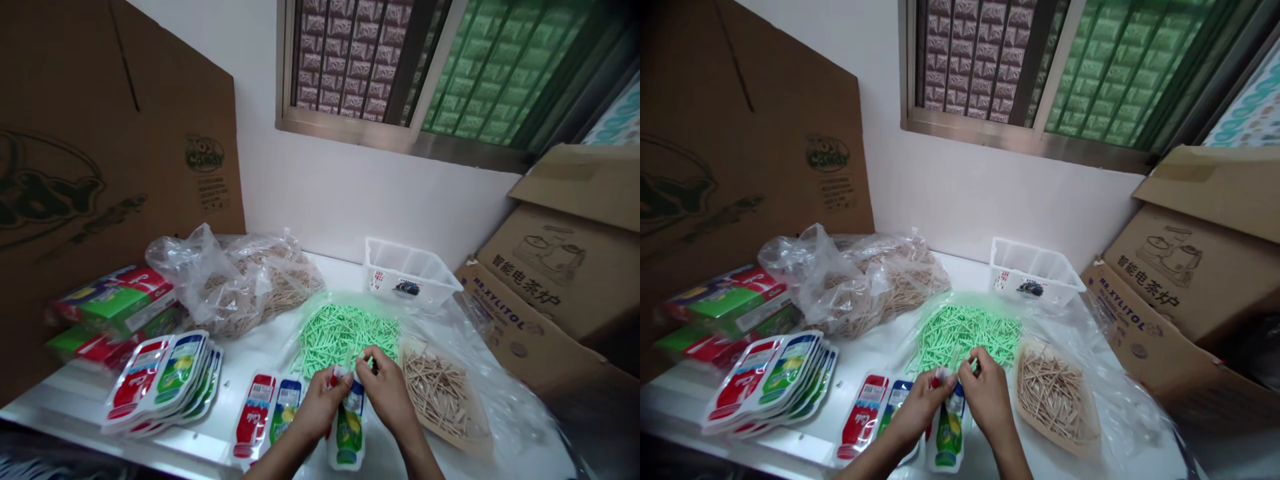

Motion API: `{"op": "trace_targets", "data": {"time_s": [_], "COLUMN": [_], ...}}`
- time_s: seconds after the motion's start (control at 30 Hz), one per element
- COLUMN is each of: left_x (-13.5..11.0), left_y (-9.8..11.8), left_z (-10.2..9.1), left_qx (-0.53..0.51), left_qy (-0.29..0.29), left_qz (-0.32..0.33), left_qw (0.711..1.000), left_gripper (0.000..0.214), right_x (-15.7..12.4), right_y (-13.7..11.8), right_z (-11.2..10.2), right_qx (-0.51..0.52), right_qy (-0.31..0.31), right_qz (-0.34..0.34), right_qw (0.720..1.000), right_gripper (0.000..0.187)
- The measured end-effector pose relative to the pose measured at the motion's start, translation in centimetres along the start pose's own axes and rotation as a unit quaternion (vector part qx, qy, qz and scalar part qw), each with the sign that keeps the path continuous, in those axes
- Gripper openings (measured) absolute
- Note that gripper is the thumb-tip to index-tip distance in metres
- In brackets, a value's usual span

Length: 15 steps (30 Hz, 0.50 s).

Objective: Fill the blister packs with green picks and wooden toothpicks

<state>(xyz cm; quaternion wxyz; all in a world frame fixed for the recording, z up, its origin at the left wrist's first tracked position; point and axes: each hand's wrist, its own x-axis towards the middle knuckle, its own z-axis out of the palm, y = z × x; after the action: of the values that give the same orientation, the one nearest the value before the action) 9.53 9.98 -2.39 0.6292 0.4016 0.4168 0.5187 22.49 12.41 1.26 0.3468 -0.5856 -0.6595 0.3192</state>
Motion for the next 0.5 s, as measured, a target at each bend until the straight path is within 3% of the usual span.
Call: {"op": "trace_targets", "data": {"time_s": [0.13,0.27,0.5], "left_x": [0.06,0.14,-0.13], "left_y": [0.02,-0.02,0.02], "left_z": [-0.06,-0.11,0.11], "left_qx": [-0.001,0.007,-0.008], "left_qy": [-0.006,-0.027,-0.013], "left_qz": [0.0,0.0,-0.012], "left_qw": [1.0,1.0,1.0], "left_gripper": [0.043,0.044,0.043], "right_x": [-0.3,-0.16,-0.04], "right_y": [0.54,0.46,-0.1], "right_z": [0.17,0.32,0.38], "right_qx": [0.05,0.121,0.107], "right_qy": [-0.005,-0.004,0.0], "right_qz": [-0.019,-0.028,-0.012], "right_qw": [0.999,0.992,0.994], "right_gripper": [0.011,0.029,0.03]}}
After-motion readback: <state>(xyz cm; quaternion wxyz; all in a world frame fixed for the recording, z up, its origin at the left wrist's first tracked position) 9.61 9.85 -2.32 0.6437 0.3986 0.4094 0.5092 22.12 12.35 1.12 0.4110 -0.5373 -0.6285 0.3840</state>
